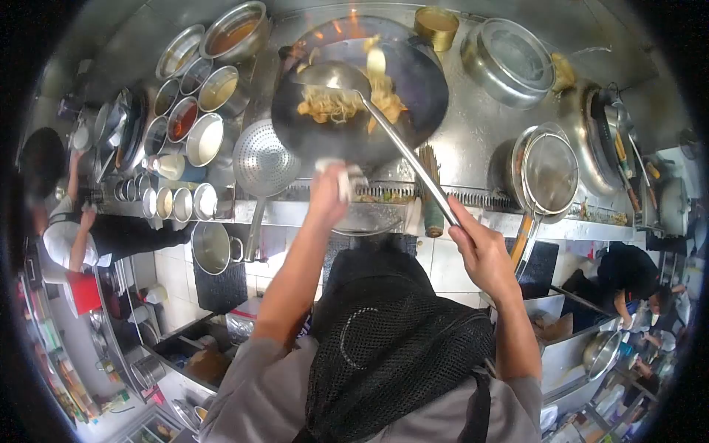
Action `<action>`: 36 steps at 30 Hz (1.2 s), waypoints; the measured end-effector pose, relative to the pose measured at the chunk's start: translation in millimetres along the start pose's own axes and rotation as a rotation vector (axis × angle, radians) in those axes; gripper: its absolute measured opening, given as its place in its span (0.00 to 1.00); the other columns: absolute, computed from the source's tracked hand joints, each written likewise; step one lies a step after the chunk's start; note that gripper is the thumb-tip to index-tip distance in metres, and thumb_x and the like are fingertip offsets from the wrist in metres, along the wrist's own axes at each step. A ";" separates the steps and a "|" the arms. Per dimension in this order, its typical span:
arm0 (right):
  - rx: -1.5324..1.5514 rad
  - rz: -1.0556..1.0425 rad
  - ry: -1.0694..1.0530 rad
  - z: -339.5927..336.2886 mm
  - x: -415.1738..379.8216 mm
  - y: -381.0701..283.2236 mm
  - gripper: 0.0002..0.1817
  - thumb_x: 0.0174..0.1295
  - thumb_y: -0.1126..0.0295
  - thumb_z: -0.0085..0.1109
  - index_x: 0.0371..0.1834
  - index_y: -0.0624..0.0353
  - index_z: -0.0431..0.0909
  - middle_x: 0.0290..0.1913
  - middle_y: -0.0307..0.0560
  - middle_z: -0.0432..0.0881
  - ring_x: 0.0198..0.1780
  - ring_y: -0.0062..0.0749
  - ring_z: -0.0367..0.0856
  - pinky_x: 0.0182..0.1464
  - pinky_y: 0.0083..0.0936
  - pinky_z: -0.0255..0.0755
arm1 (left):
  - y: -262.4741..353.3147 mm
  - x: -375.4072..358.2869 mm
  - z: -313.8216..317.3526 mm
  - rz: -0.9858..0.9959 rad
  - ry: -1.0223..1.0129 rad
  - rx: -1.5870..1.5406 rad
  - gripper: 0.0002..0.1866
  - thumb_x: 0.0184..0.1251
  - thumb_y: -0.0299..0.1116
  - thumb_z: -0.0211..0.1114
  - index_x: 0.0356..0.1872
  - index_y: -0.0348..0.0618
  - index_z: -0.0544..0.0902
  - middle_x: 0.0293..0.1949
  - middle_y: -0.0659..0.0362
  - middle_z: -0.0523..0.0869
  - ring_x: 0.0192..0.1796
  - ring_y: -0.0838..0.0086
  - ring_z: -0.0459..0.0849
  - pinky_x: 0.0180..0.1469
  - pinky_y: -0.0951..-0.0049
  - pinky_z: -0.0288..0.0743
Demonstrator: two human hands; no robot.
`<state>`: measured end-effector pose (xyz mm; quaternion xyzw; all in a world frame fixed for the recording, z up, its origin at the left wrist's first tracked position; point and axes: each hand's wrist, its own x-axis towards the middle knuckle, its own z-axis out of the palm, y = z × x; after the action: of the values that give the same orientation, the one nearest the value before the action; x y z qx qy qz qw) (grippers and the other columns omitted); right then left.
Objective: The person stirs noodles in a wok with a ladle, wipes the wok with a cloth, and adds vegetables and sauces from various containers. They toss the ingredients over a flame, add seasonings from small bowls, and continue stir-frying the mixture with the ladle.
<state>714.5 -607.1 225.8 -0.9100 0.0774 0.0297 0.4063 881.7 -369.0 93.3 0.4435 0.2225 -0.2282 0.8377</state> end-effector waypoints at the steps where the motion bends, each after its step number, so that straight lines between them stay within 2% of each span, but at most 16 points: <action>1: -0.006 -0.007 0.008 -0.7 -5.0 -1.4 0.27 0.69 0.71 0.61 0.72 0.49 0.70 0.26 0.55 0.79 0.22 0.33 0.74 0.32 0.27 0.73 | 9.3 24.4 2.9 -0.023 -0.058 -0.011 0.10 0.68 0.25 0.57 0.46 0.31 0.76 0.39 0.50 0.84 0.37 0.63 0.86 0.35 0.61 0.84; 5: 0.045 0.158 0.038 4.0 -24.8 20.7 0.27 0.70 0.72 0.58 0.72 0.48 0.70 0.25 0.47 0.77 0.25 0.20 0.68 0.33 0.22 0.71 | -21.7 55.0 0.9 0.136 -0.008 -0.022 0.08 0.68 0.25 0.55 0.44 0.32 0.76 0.35 0.51 0.84 0.33 0.65 0.85 0.32 0.66 0.81; 7: 0.046 0.432 -0.001 19.9 -30.6 52.1 0.25 0.71 0.71 0.58 0.72 0.50 0.71 0.32 0.56 0.84 0.28 0.24 0.77 0.36 0.24 0.74 | -23.8 59.9 0.0 0.125 0.006 -0.021 0.07 0.68 0.24 0.55 0.43 0.32 0.75 0.36 0.51 0.84 0.34 0.65 0.86 0.30 0.66 0.81; 10: -0.048 0.194 0.030 35.9 -2.2 57.6 0.24 0.70 0.70 0.58 0.70 0.54 0.72 0.50 0.67 0.82 0.45 0.52 0.88 0.44 0.36 0.78 | -20.9 68.8 -3.6 0.055 0.004 0.204 0.07 0.68 0.23 0.56 0.43 0.32 0.75 0.35 0.52 0.83 0.32 0.63 0.86 0.27 0.63 0.81; 15: -0.439 0.019 0.004 93.8 118.6 55.2 0.25 0.69 0.64 0.56 0.70 0.43 0.71 0.32 0.66 0.83 0.34 0.64 0.83 0.40 0.51 0.75 | -32.7 107.2 -9.2 0.041 -0.052 0.071 0.08 0.68 0.23 0.56 0.44 0.30 0.75 0.37 0.51 0.83 0.32 0.62 0.87 0.25 0.62 0.81; 17: -0.513 -0.012 -0.091 72.6 106.8 34.5 0.27 0.69 0.63 0.54 0.73 0.40 0.67 0.31 0.66 0.83 0.34 0.63 0.83 0.39 0.51 0.76 | -32.5 93.6 -22.5 0.102 -0.055 0.295 0.10 0.68 0.23 0.55 0.48 0.31 0.73 0.38 0.49 0.83 0.35 0.60 0.88 0.26 0.63 0.82; 19: -0.590 -0.059 -0.160 26.9 95.1 20.1 0.28 0.70 0.62 0.52 0.75 0.38 0.63 0.30 0.66 0.83 0.33 0.62 0.84 0.39 0.52 0.77 | -25.0 25.7 -28.9 0.016 -0.012 0.162 0.15 0.70 0.26 0.55 0.56 0.41 0.69 0.44 0.47 0.83 0.36 0.59 0.88 0.29 0.65 0.84; 21: -0.703 -0.129 -0.214 -23.1 75.2 36.0 0.28 0.70 0.62 0.52 0.75 0.39 0.62 0.28 0.64 0.83 0.32 0.61 0.84 0.38 0.52 0.77 | -38.7 -0.2 -32.4 0.247 0.005 0.190 0.12 0.70 0.27 0.56 0.52 0.41 0.71 0.43 0.49 0.82 0.35 0.60 0.87 0.29 0.62 0.83; 22: -0.696 -0.126 -0.226 -13.5 81.5 29.6 0.28 0.70 0.62 0.52 0.75 0.39 0.62 0.28 0.64 0.83 0.32 0.61 0.84 0.38 0.52 0.77 | -52.2 9.1 -37.4 0.304 0.055 0.207 0.10 0.70 0.27 0.56 0.50 0.40 0.72 0.42 0.50 0.82 0.34 0.61 0.87 0.30 0.61 0.83; 25: -0.796 -0.185 -0.121 47.8 87.0 24.8 0.27 0.71 0.59 0.53 0.74 0.40 0.66 0.26 0.58 0.83 0.31 0.57 0.84 0.37 0.49 0.78 | -41.2 -4.5 -39.5 -0.018 -0.027 0.239 0.08 0.70 0.28 0.56 0.46 0.37 0.76 0.38 0.52 0.82 0.34 0.63 0.85 0.31 0.62 0.81; 28: -0.824 -0.204 -0.229 -17.5 48.8 9.4 0.27 0.70 0.60 0.53 0.74 0.43 0.66 0.25 0.56 0.82 0.29 0.54 0.85 0.35 0.46 0.79 | -28.6 -41.2 -21.7 0.251 0.006 0.078 0.13 0.68 0.28 0.55 0.50 0.33 0.77 0.41 0.51 0.83 0.35 0.63 0.86 0.32 0.63 0.81; 30: -0.930 -0.208 -0.232 -46.1 40.4 13.6 0.29 0.69 0.62 0.54 0.75 0.45 0.65 0.24 0.55 0.81 0.26 0.48 0.85 0.32 0.44 0.79 | -30.4 -49.4 -25.1 0.287 0.066 0.149 0.14 0.67 0.28 0.56 0.50 0.32 0.77 0.42 0.50 0.84 0.35 0.63 0.86 0.34 0.63 0.81; 31: -0.916 -0.189 -0.269 -26.9 43.7 23.3 0.29 0.69 0.62 0.54 0.75 0.45 0.65 0.24 0.55 0.81 0.26 0.48 0.85 0.32 0.44 0.79 | -36.5 -42.9 -34.1 0.143 0.185 0.235 0.13 0.67 0.29 0.57 0.48 0.32 0.78 0.41 0.50 0.84 0.34 0.63 0.85 0.32 0.63 0.80; 33: -0.887 -0.354 -0.055 26.1 63.8 39.5 0.29 0.68 0.63 0.57 0.73 0.45 0.68 0.21 0.53 0.80 0.24 0.46 0.85 0.30 0.43 0.80 | -36.9 -32.6 -36.8 0.069 0.042 0.283 0.10 0.66 0.31 0.58 0.43 0.34 0.78 0.37 0.50 0.83 0.32 0.64 0.84 0.30 0.63 0.78; 35: -0.879 -0.316 -0.041 2.4 58.9 26.4 0.29 0.67 0.65 0.56 0.73 0.44 0.68 0.22 0.53 0.81 0.25 0.46 0.85 0.30 0.43 0.80 | -55.1 -38.7 -36.3 0.114 0.122 0.178 0.10 0.67 0.29 0.56 0.45 0.37 0.79 0.39 0.51 0.83 0.36 0.67 0.84 0.33 0.62 0.78; 36: -0.872 -0.274 -0.127 -31.7 46.7 21.5 0.29 0.68 0.66 0.54 0.74 0.44 0.66 0.24 0.54 0.82 0.26 0.49 0.85 0.30 0.44 0.80 | -56.2 -66.6 -36.4 0.208 0.102 0.182 0.15 0.68 0.28 0.55 0.53 0.37 0.78 0.45 0.51 0.83 0.43 0.67 0.83 0.41 0.64 0.80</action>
<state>756.7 -650.3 225.8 -0.9941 -0.0885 0.0613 -0.0106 789.9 -354.2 77.1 0.5494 0.1958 -0.1367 0.8007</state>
